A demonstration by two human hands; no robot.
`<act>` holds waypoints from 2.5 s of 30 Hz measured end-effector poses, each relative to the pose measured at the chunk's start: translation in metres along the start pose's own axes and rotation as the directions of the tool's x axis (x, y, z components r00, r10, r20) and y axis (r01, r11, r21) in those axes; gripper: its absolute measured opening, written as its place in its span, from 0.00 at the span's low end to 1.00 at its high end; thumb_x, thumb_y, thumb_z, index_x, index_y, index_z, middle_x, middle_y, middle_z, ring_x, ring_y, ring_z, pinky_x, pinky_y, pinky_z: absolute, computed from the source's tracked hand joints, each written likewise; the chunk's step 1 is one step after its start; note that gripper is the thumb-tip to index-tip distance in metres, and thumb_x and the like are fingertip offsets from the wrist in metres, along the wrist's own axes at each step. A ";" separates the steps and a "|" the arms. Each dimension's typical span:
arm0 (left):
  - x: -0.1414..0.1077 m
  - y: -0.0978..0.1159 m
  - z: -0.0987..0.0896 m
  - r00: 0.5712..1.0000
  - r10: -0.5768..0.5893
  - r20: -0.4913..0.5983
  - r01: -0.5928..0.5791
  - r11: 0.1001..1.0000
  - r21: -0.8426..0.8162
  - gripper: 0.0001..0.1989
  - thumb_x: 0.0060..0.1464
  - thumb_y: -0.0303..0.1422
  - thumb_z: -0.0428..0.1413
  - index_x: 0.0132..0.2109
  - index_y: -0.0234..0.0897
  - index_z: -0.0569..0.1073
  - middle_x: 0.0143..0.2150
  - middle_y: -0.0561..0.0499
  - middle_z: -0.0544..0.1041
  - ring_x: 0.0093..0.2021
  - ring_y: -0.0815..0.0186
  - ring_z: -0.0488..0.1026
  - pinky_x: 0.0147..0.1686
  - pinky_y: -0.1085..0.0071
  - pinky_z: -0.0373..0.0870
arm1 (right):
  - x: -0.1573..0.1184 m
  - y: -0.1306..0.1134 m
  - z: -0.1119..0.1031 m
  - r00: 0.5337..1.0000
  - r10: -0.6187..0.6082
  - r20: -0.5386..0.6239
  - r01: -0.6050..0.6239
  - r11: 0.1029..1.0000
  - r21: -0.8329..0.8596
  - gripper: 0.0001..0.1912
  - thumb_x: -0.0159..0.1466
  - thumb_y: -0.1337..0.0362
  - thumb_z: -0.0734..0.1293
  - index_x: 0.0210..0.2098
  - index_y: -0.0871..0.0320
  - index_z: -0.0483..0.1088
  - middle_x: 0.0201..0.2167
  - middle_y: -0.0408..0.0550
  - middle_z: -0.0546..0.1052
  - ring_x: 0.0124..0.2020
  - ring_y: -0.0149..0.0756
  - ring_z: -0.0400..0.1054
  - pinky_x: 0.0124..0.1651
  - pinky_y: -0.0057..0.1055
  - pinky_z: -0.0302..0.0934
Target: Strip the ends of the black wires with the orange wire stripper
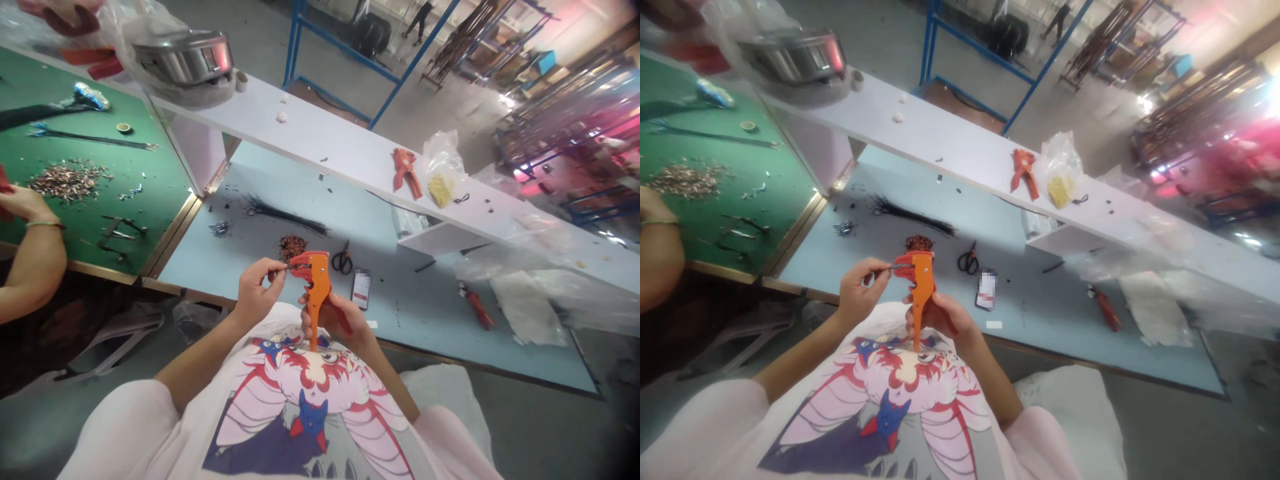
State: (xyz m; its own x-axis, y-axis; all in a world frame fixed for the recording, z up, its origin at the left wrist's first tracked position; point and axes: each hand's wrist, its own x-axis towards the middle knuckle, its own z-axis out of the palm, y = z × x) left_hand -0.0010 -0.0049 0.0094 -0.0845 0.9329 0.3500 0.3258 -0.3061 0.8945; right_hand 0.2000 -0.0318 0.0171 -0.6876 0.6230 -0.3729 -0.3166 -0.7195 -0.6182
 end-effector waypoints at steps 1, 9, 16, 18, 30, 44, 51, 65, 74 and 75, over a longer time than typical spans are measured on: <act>0.000 0.000 0.000 1.000 0.004 0.002 -0.004 1.000 -0.001 0.04 0.54 0.28 0.54 0.35 0.37 0.73 0.28 0.54 0.73 0.26 0.73 0.65 0.28 0.76 0.63 | 0.000 0.000 0.000 1.000 -0.001 0.004 0.001 1.000 0.000 0.24 0.60 0.47 0.59 0.44 0.62 0.65 0.30 0.50 0.73 0.30 0.41 0.71 0.35 0.38 0.63; 0.002 0.006 -0.006 0.994 0.111 0.008 -0.111 0.991 0.079 0.04 0.53 0.27 0.54 0.35 0.36 0.73 0.27 0.53 0.73 0.26 0.73 0.65 0.30 0.74 0.64 | -0.003 -0.004 0.004 0.997 -0.078 0.005 0.078 0.991 -0.108 0.24 0.58 0.50 0.65 0.45 0.63 0.66 0.31 0.51 0.73 0.30 0.40 0.71 0.33 0.37 0.65; 0.003 0.011 -0.007 0.978 0.210 0.012 -0.210 0.969 0.131 0.03 0.52 0.25 0.54 0.34 0.36 0.72 0.27 0.53 0.73 0.26 0.72 0.64 0.31 0.73 0.63 | -0.005 -0.010 0.013 0.985 -0.169 -0.043 0.150 0.945 -0.289 0.20 0.58 0.55 0.68 0.44 0.63 0.67 0.30 0.49 0.72 0.28 0.36 0.69 0.31 0.34 0.65; 0.003 0.011 -0.007 0.978 0.209 0.008 -0.208 0.969 0.132 0.03 0.53 0.26 0.54 0.34 0.36 0.72 0.27 0.53 0.73 0.26 0.72 0.63 0.30 0.73 0.62 | -0.004 -0.009 0.014 0.983 -0.180 -0.040 0.161 0.942 -0.294 0.19 0.58 0.56 0.69 0.43 0.63 0.67 0.29 0.48 0.71 0.27 0.35 0.69 0.31 0.33 0.65; 0.003 0.009 -0.008 0.976 0.214 0.039 -0.218 0.953 0.212 0.03 0.53 0.28 0.53 0.34 0.37 0.73 0.25 0.53 0.73 0.25 0.72 0.64 0.29 0.74 0.62 | -0.005 -0.006 0.009 0.988 -0.148 -0.036 0.128 0.937 -0.326 0.18 0.58 0.54 0.68 0.40 0.62 0.65 0.25 0.46 0.70 0.23 0.33 0.67 0.25 0.30 0.62; 0.000 0.004 -0.008 0.977 0.157 0.146 -0.197 0.927 0.318 0.06 0.56 0.30 0.51 0.35 0.37 0.73 0.28 0.52 0.76 0.28 0.69 0.69 0.31 0.73 0.63 | 0.001 0.007 -0.001 0.996 -0.067 -0.051 0.057 0.982 -0.178 0.16 0.60 0.53 0.67 0.34 0.59 0.61 0.19 0.39 0.65 0.17 0.26 0.59 0.20 0.25 0.57; -0.001 -0.008 -0.002 0.978 0.093 0.188 -0.153 0.929 0.337 0.08 0.56 0.30 0.50 0.35 0.38 0.73 0.30 0.51 0.77 0.30 0.68 0.71 0.33 0.73 0.63 | 0.006 0.015 -0.011 0.996 -0.047 -0.077 0.038 0.993 -0.114 0.16 0.60 0.52 0.65 0.32 0.58 0.59 0.16 0.34 0.59 0.12 0.21 0.49 0.14 0.21 0.50; 0.005 -0.021 -0.010 0.967 0.246 0.071 -0.255 0.905 0.339 0.03 0.54 0.28 0.54 0.34 0.39 0.73 0.32 0.50 0.78 0.36 0.65 0.72 0.40 0.66 0.65 | 0.033 0.056 -0.125 0.768 -0.381 -0.514 -0.565 -0.025 -0.825 0.22 0.59 0.60 0.64 0.50 0.65 0.63 0.46 0.60 0.68 0.49 0.47 0.59 0.51 0.40 0.50; 0.008 -0.020 -0.009 0.954 0.272 0.129 -0.301 0.868 0.395 0.03 0.54 0.29 0.54 0.34 0.40 0.73 0.33 0.51 0.79 0.37 0.64 0.72 0.40 0.65 0.63 | 0.043 0.082 -0.130 0.776 -0.375 -0.507 -0.572 -0.078 -0.817 0.18 0.57 0.62 0.66 0.46 0.63 0.67 0.45 0.59 0.69 0.49 0.48 0.58 0.52 0.41 0.48; 0.009 -0.020 -0.009 0.951 0.275 0.144 -0.310 0.864 0.396 0.04 0.54 0.29 0.54 0.34 0.40 0.73 0.33 0.51 0.79 0.37 0.64 0.72 0.40 0.65 0.63 | 0.045 0.076 -0.126 0.772 -0.395 -0.498 -0.563 -0.061 -0.824 0.18 0.58 0.62 0.65 0.46 0.62 0.67 0.46 0.58 0.69 0.50 0.47 0.58 0.53 0.41 0.49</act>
State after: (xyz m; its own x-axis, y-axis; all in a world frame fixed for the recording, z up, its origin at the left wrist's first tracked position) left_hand -0.0166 0.0079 -0.0033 0.1451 0.8299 0.5388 0.6810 -0.4788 0.5541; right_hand 0.2268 -0.0197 -0.1341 -0.0805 0.9179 -0.3885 0.9449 -0.0538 -0.3228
